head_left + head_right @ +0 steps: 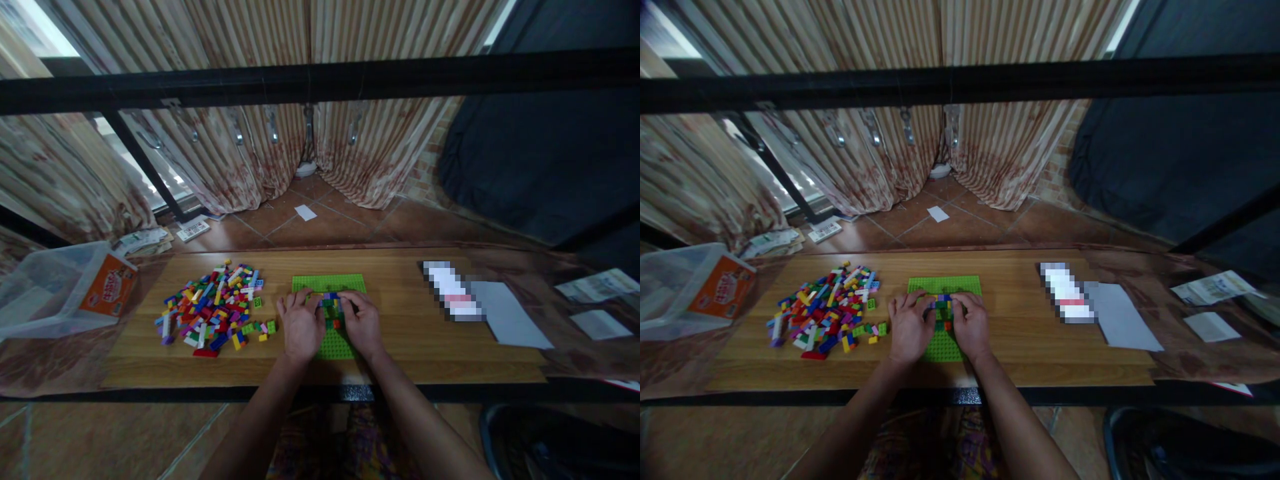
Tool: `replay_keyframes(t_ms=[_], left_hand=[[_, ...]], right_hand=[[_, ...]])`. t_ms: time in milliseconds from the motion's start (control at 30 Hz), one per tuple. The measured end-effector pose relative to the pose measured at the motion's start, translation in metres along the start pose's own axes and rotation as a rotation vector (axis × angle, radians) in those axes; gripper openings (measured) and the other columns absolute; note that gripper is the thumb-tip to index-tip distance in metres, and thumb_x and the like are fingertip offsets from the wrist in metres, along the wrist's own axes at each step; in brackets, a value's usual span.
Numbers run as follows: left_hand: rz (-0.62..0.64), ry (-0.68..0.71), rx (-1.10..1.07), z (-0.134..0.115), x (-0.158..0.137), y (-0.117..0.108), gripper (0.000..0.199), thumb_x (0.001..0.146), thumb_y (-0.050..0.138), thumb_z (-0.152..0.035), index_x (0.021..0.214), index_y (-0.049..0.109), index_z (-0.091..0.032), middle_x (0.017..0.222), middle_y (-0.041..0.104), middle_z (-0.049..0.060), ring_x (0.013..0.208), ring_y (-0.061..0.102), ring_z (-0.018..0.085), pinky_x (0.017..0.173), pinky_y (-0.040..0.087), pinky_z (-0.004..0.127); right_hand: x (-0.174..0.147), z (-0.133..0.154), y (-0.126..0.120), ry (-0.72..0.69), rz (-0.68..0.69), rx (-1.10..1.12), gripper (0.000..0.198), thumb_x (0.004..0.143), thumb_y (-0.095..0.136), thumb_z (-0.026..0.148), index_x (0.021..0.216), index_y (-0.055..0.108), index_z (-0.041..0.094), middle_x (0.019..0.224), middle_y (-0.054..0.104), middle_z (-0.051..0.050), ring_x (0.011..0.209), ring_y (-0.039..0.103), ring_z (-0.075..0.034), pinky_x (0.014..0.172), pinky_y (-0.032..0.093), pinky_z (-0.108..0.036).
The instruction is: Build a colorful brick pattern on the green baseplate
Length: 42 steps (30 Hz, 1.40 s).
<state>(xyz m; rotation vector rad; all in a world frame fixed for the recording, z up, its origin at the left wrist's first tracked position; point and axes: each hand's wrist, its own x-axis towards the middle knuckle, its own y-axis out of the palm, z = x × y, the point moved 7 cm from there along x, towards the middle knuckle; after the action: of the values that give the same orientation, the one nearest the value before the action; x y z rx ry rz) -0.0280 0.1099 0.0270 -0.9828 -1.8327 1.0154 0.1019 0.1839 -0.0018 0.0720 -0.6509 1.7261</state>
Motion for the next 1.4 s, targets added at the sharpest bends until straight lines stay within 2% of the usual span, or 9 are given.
replay_keyframes(t_ms=[200,400,533,733,900,1033,1233,1400], left_hand=[[-0.016,-0.019,-0.051,0.002,0.001,0.000,0.019,0.085,0.052,-0.022,0.096,0.067,-0.027,0.116,0.065,0.002,0.108,0.054,0.024,0.098,0.032,0.044],[-0.024,-0.109,-0.132,0.014,0.003,0.001,0.016,0.082,0.059,-0.024,0.094,0.069,-0.029,0.111,0.067,0.001,0.103,0.056,0.023,0.094,0.036,0.040],[-0.029,-0.088,-0.115,0.014,0.005,0.001,0.015,0.083,0.058,-0.024,0.092,0.069,-0.029,0.111,0.067,0.001,0.104,0.056,0.023,0.093,0.036,0.040],[0.008,-0.039,-0.013,0.004,0.008,-0.005,0.014,0.083,0.054,-0.022,0.086,0.068,-0.026,0.107,0.067,0.004,0.103,0.054,0.025,0.095,0.034,0.045],[0.084,0.049,0.103,-0.009,0.012,-0.010,0.017,0.082,0.051,-0.016,0.085,0.066,-0.022,0.100,0.066,0.009,0.105,0.051,0.028,0.104,0.023,0.056],[0.142,0.098,0.144,-0.016,0.017,-0.007,0.018,0.076,0.052,-0.010,0.081,0.065,-0.020,0.096,0.066,0.010,0.105,0.051,0.029,0.106,0.019,0.061],[0.106,0.090,0.115,-0.012,0.017,-0.005,0.019,0.078,0.051,-0.012,0.079,0.066,-0.022,0.092,0.067,0.008,0.101,0.056,0.029,0.102,0.025,0.059],[0.087,-0.020,-0.004,0.005,0.016,0.003,0.030,0.077,0.055,-0.016,0.104,0.065,-0.024,0.109,0.067,0.007,0.104,0.058,0.029,0.094,0.040,0.048]], right_hand=[[0.000,0.000,0.000,0.007,0.006,0.003,0.026,0.090,0.047,0.032,0.093,0.071,0.022,0.092,0.069,-0.007,0.092,0.061,-0.021,0.086,0.047,-0.038],[0.000,0.001,0.000,0.002,0.006,0.004,0.025,0.090,0.047,0.031,0.092,0.071,0.023,0.090,0.069,-0.006,0.091,0.061,-0.021,0.086,0.047,-0.038],[0.000,0.001,0.000,-0.006,0.004,0.002,0.025,0.090,0.047,0.031,0.092,0.071,0.023,0.090,0.069,-0.006,0.091,0.061,-0.021,0.086,0.047,-0.038],[0.000,0.000,0.001,-0.002,0.007,-0.005,0.025,0.090,0.047,0.031,0.092,0.071,0.022,0.091,0.069,-0.007,0.092,0.061,-0.022,0.086,0.047,-0.038],[0.000,-0.001,0.001,0.002,0.012,0.002,0.026,0.090,0.047,0.031,0.093,0.071,0.023,0.090,0.070,-0.006,0.091,0.061,-0.022,0.085,0.048,-0.038],[0.000,-0.001,0.001,0.000,0.014,0.013,0.025,0.089,0.047,0.031,0.093,0.071,0.023,0.090,0.070,-0.006,0.091,0.061,-0.022,0.086,0.047,-0.038],[0.001,0.000,0.001,0.007,-0.003,0.008,0.024,0.089,0.048,0.030,0.091,0.071,0.024,0.090,0.070,-0.006,0.091,0.061,-0.021,0.084,0.048,-0.037],[0.002,0.004,0.000,0.008,-0.008,0.005,0.024,0.089,0.047,0.027,0.091,0.071,0.024,0.088,0.069,-0.005,0.090,0.061,-0.021,0.083,0.048,-0.035]])
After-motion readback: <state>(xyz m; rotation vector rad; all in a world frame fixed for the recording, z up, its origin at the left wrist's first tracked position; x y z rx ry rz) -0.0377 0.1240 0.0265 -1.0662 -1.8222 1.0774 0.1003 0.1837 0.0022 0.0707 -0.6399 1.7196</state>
